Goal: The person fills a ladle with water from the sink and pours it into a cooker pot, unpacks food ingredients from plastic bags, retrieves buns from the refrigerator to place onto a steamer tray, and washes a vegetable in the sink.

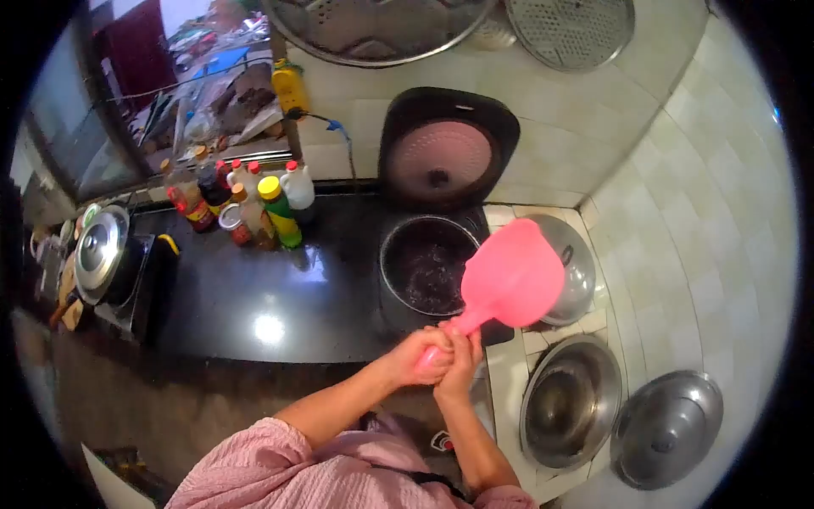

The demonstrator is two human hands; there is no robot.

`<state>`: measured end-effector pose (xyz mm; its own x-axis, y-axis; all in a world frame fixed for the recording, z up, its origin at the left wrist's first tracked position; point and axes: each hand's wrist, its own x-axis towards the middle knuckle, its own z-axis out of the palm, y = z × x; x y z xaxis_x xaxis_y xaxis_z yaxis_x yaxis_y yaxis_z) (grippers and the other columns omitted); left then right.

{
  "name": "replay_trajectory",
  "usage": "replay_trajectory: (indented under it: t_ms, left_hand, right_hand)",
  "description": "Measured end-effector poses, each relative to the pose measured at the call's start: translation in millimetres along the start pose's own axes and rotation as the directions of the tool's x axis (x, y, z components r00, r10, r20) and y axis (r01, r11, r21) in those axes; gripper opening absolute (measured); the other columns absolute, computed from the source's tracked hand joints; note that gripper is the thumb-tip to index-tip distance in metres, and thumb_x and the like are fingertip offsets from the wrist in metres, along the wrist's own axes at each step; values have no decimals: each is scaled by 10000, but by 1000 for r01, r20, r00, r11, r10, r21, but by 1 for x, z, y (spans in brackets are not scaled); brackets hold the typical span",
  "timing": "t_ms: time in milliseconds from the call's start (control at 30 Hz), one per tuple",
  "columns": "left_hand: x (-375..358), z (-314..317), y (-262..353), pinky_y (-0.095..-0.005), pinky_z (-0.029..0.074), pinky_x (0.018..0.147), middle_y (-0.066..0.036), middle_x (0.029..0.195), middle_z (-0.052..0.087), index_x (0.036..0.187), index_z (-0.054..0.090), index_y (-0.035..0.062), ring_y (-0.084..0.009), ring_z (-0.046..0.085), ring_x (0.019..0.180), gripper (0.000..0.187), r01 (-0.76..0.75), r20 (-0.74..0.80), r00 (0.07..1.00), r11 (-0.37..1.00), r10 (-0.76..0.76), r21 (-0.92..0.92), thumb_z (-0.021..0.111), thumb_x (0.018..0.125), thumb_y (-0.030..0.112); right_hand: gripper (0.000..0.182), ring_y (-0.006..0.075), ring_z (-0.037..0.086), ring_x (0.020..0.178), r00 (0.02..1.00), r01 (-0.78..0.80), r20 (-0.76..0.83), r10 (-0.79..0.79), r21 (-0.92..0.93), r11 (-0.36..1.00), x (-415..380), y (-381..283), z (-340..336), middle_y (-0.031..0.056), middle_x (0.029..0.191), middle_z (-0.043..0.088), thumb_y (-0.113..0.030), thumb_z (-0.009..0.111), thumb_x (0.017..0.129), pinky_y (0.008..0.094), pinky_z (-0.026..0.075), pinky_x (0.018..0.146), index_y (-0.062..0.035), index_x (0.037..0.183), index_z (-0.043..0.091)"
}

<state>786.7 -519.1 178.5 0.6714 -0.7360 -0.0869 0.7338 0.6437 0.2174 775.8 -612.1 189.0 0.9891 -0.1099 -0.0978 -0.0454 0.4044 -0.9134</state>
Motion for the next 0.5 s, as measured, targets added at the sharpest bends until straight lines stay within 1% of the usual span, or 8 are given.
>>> replay_trajectory:
  t_ms: [33, 67, 167, 233, 300, 333, 433, 500]
  left_hand:
    - [-5, 13, 6, -268, 329, 294, -58, 526, 469, 1016, 522, 30, -160, 417, 323, 289, 44, -129, 991, 982, -20, 184, 499, 751, 143]
    - [-12, 26, 9, -265, 353, 309, -53, 535, 483, 995, 529, 32, -154, 440, 339, 274, -86, -104, 984, 907, 141, 413, 520, 741, 134]
    - [-44, 54, 17, -265, 374, 329, -61, 567, 524, 987, 533, 24, -153, 471, 355, 279, -78, -127, 909, 460, 397, 884, 540, 728, 126]
    - [-70, 58, 19, -284, 433, 407, -86, 629, 572, 1010, 533, 20, -173, 540, 434, 316, -152, -32, 831, 281, 556, 948, 570, 718, 136]
    - [-94, 38, 7, -301, 466, 466, -99, 652, 581, 1022, 530, 17, -192, 576, 494, 332, -240, 109, 659, 71, 744, 968, 573, 716, 138]
    - [-108, 23, 4, -320, 494, 588, -127, 768, 596, 1055, 532, 16, -224, 623, 668, 367, -154, 188, 584, -120, 789, 981, 592, 716, 143]
    - [-151, -1, -14, -320, 491, 669, -151, 903, 587, 1110, 528, 20, -240, 622, 802, 422, -129, 73, 309, -34, 948, 991, 604, 713, 142]
    - [-187, -18, -16, -326, 490, 689, -132, 916, 583, 1186, 471, 33, -236, 608, 797, 474, -89, -106, 332, 143, 937, 986, 606, 760, 192]
  right_hand:
    - [290, 204, 592, 791, 1000, 0, 20, -2, 110, 994, 0, 2, 2, 71, 885, 552, -295, 514, 854, 292, 488, 723, -56, 1016, 486]
    - [404, 292, 599, 913, 993, -4, 115, -11, 129, 992, -2, 5, 0, 125, 1013, 547, -357, 457, 850, 378, 485, 810, -44, 1104, 459]
    - [463, 304, 588, 946, 956, -27, 293, -30, 188, 982, -13, 4, 18, 141, 1069, 532, -383, 452, 844, 396, 475, 824, -43, 1158, 449]
    - [534, 321, 586, 967, 902, 23, 428, -63, 98, 995, -20, 6, 29, 152, 1112, 525, -371, 486, 817, 401, 467, 855, -29, 1221, 423]
    - [562, 320, 585, 977, 821, 73, 567, -64, 7, 997, -33, 8, 51, 154, 1125, 524, -365, 503, 803, 405, 465, 868, -15, 1233, 414]
    - [578, 318, 585, 986, 796, -47, 606, 11, 44, 998, -40, 18, 59, 161, 1146, 519, -304, 547, 782, 412, 463, 884, 18, 1240, 404]
    - [520, 216, 547, 1034, 775, -251, 600, 196, 8, 968, -67, 57, 82, 126, 1162, 526, -219, 591, 801, 343, 423, 933, 21, 1234, 432]
    - [380, 192, 557, 988, 742, -286, 622, 251, -45, 957, -83, 78, 106, 94, 1074, 568, -139, 572, 819, 322, 437, 903, 9, 1158, 482]
